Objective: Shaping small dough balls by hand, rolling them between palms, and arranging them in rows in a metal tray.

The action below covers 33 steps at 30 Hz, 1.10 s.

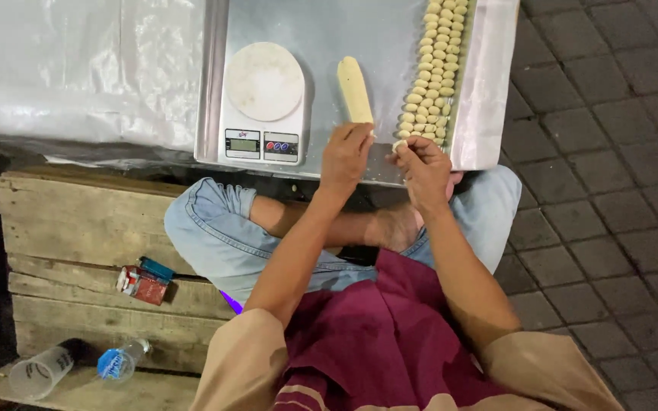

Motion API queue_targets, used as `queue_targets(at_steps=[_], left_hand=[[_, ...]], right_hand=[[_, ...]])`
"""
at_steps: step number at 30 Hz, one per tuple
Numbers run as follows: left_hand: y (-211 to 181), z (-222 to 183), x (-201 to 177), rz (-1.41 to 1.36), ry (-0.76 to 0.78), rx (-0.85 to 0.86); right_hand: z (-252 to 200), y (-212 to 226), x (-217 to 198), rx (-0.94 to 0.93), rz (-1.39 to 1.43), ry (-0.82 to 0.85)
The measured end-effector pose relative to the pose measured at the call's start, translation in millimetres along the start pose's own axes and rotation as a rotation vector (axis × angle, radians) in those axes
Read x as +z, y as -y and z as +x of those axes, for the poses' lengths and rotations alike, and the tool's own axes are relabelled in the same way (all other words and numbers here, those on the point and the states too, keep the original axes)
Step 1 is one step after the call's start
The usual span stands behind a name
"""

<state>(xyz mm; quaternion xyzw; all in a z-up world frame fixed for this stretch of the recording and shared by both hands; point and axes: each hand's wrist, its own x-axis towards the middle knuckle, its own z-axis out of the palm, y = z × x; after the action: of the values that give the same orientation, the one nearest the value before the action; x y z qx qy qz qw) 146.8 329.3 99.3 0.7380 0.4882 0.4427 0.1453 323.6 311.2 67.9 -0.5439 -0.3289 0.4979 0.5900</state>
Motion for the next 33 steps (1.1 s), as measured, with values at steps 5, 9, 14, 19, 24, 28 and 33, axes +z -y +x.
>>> queue_targets(at_steps=[5, 9, 14, 19, 24, 28, 33], left_hand=[[25, -19, 27, 0.271, 0.014, 0.067], [15, -21, 15, -0.067, -0.038, -0.069], [7, -32, 7, -0.623, 0.018, -0.352], [30, -9, -15, -0.375, -0.113, -0.42], [98, 22, -51, 0.23, -0.363, -0.378], [138, 21, -59, 0.356, -0.17, -0.332], [87, 3, -28, -0.161, 0.123, -0.39]], right_hand=[[2, -11, -1, -0.012, 0.016, 0.06], [2, -7, 2, -0.025, -0.055, 0.098], [-1, -16, -2, -0.025, -0.217, 0.142], [-14, 0, 11, -0.081, -0.283, 0.157], [-24, 19, 16, -0.02, -0.224, 0.238], [-23, 13, 16, -0.112, -0.429, 0.254], [-23, 12, 21, -0.095, -0.575, 0.208]])
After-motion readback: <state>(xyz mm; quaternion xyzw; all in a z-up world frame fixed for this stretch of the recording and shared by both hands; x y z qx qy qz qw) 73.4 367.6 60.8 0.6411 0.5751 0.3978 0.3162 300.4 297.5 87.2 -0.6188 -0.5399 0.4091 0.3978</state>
